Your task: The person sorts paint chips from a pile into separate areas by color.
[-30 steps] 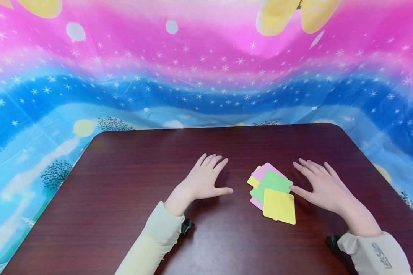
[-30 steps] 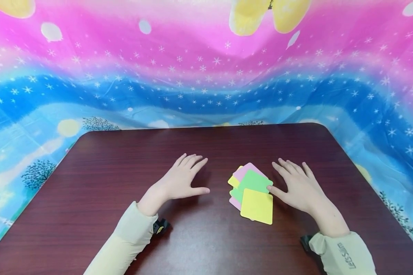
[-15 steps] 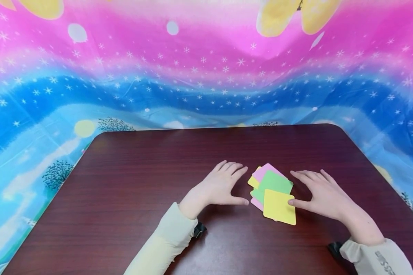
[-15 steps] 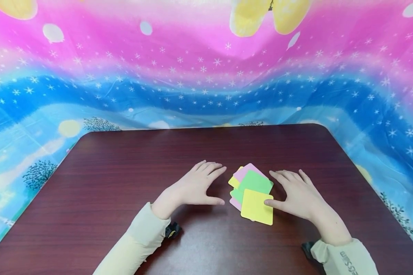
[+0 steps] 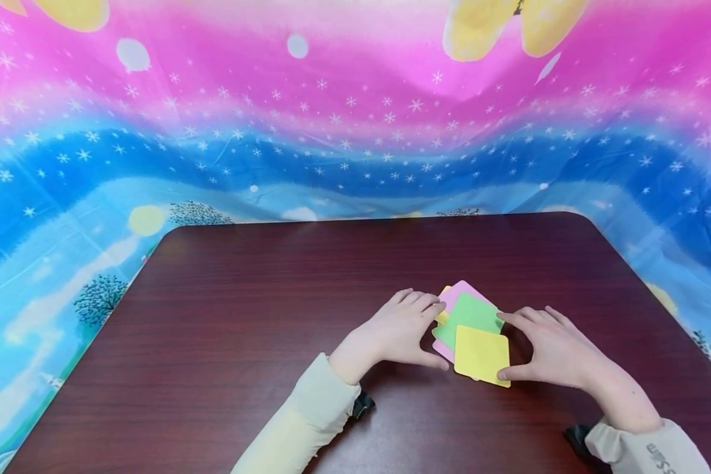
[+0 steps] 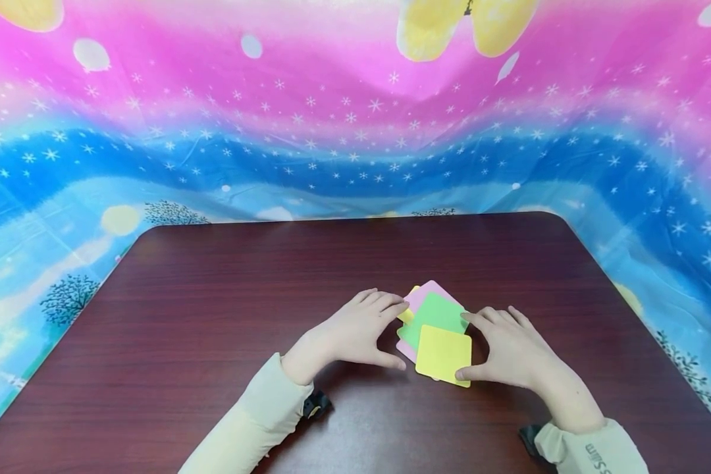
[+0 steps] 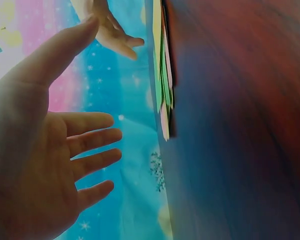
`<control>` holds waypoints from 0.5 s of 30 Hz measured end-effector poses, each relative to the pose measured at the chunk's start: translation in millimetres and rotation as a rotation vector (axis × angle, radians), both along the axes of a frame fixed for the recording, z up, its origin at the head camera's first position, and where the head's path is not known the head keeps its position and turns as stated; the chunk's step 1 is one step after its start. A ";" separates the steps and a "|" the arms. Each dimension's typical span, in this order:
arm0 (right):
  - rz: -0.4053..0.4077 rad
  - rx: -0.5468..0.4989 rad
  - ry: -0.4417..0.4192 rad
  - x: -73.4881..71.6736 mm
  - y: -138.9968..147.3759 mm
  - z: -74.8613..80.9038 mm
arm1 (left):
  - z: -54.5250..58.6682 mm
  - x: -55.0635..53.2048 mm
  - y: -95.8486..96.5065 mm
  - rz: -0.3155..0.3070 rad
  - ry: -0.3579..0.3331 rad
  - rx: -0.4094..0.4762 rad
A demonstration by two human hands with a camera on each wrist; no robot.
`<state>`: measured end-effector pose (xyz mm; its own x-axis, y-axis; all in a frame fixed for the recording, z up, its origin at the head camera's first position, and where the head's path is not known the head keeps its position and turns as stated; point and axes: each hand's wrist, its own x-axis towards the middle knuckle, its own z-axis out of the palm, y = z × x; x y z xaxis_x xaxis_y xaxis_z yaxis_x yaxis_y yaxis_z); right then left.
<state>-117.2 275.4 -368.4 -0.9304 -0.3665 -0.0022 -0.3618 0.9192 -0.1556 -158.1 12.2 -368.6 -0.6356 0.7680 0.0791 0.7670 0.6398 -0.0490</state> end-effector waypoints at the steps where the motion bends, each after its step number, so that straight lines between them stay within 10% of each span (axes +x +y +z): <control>1: 0.003 0.001 -0.001 0.3 -0.5 -0.6 | 0.4 0.9 2.2 -0.006 -0.003 0.000; 15: 0.015 0.013 -0.032 4.2 -7.5 -5.9 | -3.9 5.4 30.7 -0.055 -0.115 -0.078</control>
<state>-113.1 268.0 -374.3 -0.9244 -0.3797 -0.0365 -0.3702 0.9159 -0.1550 -152.7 42.9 -372.5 -0.5937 0.8029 -0.0533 0.8043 0.5942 -0.0066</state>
